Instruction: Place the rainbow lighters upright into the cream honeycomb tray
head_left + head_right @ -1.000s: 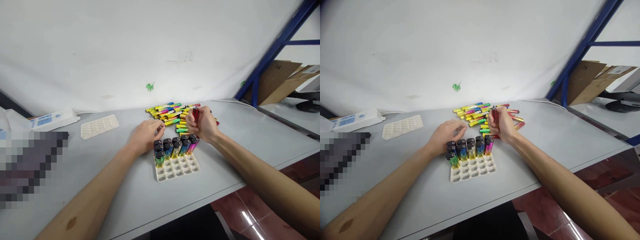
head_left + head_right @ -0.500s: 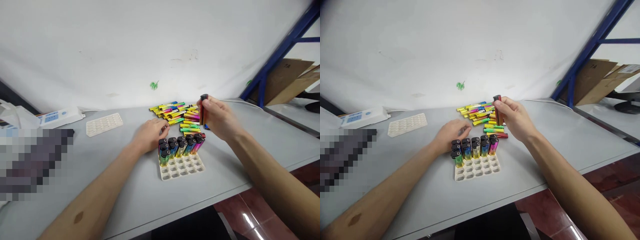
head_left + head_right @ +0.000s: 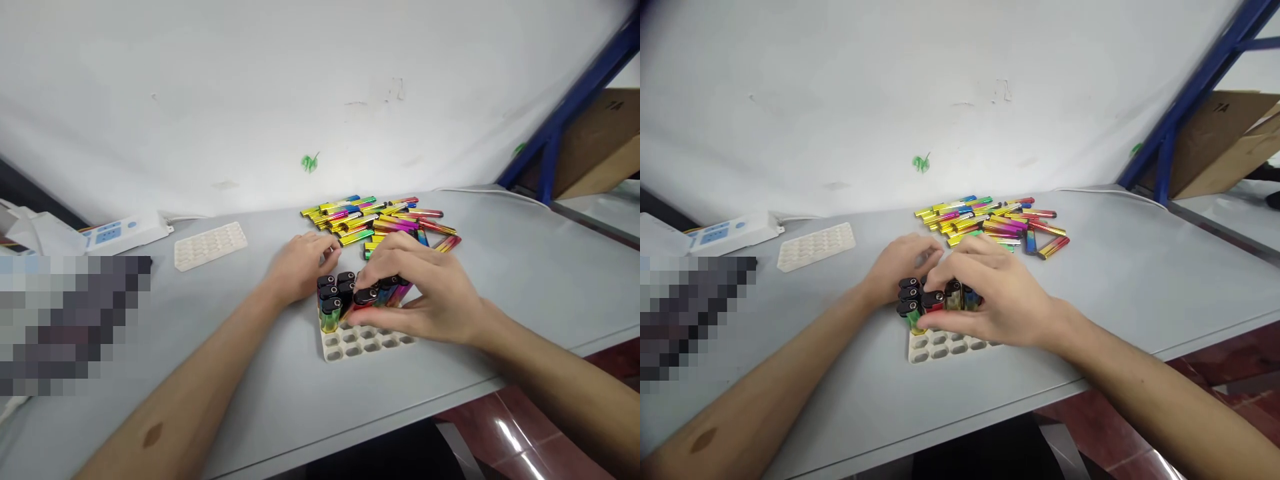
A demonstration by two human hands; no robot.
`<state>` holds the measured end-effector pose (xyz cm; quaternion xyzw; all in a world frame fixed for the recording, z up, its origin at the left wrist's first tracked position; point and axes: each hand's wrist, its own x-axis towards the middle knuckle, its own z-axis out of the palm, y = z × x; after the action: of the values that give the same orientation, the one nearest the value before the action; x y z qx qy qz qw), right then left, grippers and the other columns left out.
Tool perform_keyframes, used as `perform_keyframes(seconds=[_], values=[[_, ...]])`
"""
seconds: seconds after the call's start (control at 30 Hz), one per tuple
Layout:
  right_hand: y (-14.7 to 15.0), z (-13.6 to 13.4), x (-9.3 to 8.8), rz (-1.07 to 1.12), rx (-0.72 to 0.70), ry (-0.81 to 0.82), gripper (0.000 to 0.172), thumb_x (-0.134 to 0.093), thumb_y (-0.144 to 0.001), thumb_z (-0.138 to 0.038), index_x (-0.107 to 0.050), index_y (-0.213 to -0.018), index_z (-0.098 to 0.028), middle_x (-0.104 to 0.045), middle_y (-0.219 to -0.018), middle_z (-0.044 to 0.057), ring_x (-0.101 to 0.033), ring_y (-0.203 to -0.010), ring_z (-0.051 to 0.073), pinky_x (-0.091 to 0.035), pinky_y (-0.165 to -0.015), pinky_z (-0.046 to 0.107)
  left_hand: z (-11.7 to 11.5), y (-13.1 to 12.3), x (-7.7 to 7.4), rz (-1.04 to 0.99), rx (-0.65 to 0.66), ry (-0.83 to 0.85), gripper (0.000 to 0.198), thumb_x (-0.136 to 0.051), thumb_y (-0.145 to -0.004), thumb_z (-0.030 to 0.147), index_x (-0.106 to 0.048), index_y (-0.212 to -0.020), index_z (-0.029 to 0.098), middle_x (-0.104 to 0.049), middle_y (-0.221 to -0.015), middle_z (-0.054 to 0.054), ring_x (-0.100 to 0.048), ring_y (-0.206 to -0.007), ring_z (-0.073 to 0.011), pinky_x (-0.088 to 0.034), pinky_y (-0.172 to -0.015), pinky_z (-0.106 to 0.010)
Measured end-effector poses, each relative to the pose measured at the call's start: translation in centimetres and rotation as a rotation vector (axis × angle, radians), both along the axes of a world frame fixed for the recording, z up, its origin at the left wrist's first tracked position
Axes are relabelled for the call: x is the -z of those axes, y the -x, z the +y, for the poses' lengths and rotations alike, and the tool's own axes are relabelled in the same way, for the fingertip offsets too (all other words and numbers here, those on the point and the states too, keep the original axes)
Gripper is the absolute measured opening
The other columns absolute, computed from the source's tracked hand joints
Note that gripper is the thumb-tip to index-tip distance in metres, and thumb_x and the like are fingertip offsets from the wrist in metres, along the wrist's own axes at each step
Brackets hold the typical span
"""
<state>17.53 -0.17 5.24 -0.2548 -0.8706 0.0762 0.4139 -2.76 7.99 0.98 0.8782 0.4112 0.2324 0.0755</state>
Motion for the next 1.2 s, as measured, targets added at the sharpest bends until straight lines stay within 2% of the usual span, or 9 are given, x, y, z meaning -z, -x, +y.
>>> perform_keyframes(seconds=[0.3,0.43,0.57,0.67,0.77,0.83,0.93,1.03,1.2], values=[[0.3,0.4,0.3,-0.106,0.014,-0.079,0.021,-0.081,-0.08,-0.045,-0.068,-0.083,-0.028,-0.067,-0.087,0.003,-0.058,-0.079,0.02,-0.043,-0.072,0.038,0.0,0.2,-0.1,0.006,0.012,0.033,0.022,-0.045,-0.098,0.031,-0.064,-0.092,0.023,-0.071,-0.088,-0.002,-0.061,-0.086,-0.0203,-0.044,-0.079,-0.035],[0.0,0.5,-0.1,-0.032,0.048,-0.053,0.024,-0.076,-0.083,-0.051,-0.069,-0.079,-0.028,-0.065,-0.082,0.003,-0.057,-0.076,0.021,-0.042,-0.073,0.04,0.0,0.1,-0.1,0.01,-0.002,0.03,0.022,-0.045,-0.099,0.032,-0.064,-0.092,0.023,-0.07,-0.088,-0.002,-0.06,-0.088,-0.0204,-0.044,-0.079,-0.035],[-1.5,2.2,-0.4,0.149,0.336,0.002,0.034,-0.054,-0.099,-0.042,-0.064,-0.071,-0.027,-0.062,-0.074,0.005,-0.055,-0.074,0.021,-0.04,-0.075,0.04,0.0,0.0,0.1,0.022,-0.029,0.012,0.02,-0.047,-0.098,0.031,-0.065,-0.093,0.024,-0.067,-0.084,-0.002,-0.059,-0.083,-0.0195,-0.044,-0.078,-0.035],[-3.3,4.2,0.1,0.054,0.551,0.142,0.031,-0.055,-0.098,-0.037,-0.062,-0.07,-0.024,-0.06,-0.07,0.004,-0.051,-0.066,0.019,-0.035,-0.066,0.036,0.0,0.1,0.1,0.006,-0.027,0.009,0.019,-0.048,-0.097,0.03,-0.065,-0.091,0.023,-0.066,-0.083,-0.002,-0.058,-0.081,-0.019,-0.045,-0.078,-0.036],[-4.6,5.8,0.8,-0.29,0.523,0.439,0.018,-0.071,-0.085,-0.037,-0.064,-0.077,-0.023,-0.064,-0.073,0.003,-0.051,-0.063,0.018,-0.032,-0.059,0.033,0.0,0.2,0.1,-0.002,-0.014,0.013,0.019,-0.048,-0.097,0.03,-0.064,-0.09,0.023,-0.066,-0.084,-0.002,-0.059,-0.082,-0.0192,-0.045,-0.078,-0.036],[-4.9,6.2,1.3,-0.415,0.494,0.538,0.022,-0.075,-0.081,-0.04,-0.064,-0.086,-0.022,-0.063,-0.075,0.002,-0.051,-0.062,0.017,-0.032,-0.057,0.031,0.0,0.2,0.1,-0.006,-0.007,0.014,0.018,-0.047,-0.097,0.03,-0.063,-0.09,0.024,-0.067,-0.085,-0.002,-0.059,-0.084,-0.0196,-0.045,-0.079,-0.037],[-4.6,6.4,1.9,-0.435,0.43,0.511,0.021,-0.07,-0.087,-0.041,-0.062,-0.092,-0.022,-0.062,-0.081,0.003,-0.052,-0.066,0.018,-0.035,-0.06,0.032,-0.1,0.2,0.0,0.003,-0.011,0.026,0.018,-0.047,-0.098,0.029,-0.063,-0.091,0.024,-0.068,-0.086,-0.002,-0.06,-0.086,-0.0201,-0.046,-0.08,-0.037],[-3.9,6.6,2.9,-0.377,0.349,0.401,0.019,-0.064,-0.092,-0.039,-0.058,-0.087,-0.021,-0.059,-0.086,0.004,-0.053,-0.072,0.018,-0.038,-0.065,0.032,0.0,0.3,0.1,0.002,-0.004,0.029,0.017,-0.049,-0.098,0.032,-0.063,-0.096,0.024,-0.07,-0.091,-0.002,-0.061,-0.091,-0.0209,-0.046,-0.084,-0.038],[-2.8,6.9,4.3,-0.238,0.273,0.331,0.025,-0.057,-0.096,-0.04,-0.054,-0.079,-0.021,-0.054,-0.086,0.003,-0.051,-0.074,0.017,-0.041,-0.067,0.031,0.6,0.7,0.9,0.045,0.129,-0.029,0.033,-0.054,-0.097,0.049,-0.061,-0.121,0.028,-0.065,-0.123,-0.006,-0.056,-0.115,-0.0246,-0.045,-0.098,-0.041]])
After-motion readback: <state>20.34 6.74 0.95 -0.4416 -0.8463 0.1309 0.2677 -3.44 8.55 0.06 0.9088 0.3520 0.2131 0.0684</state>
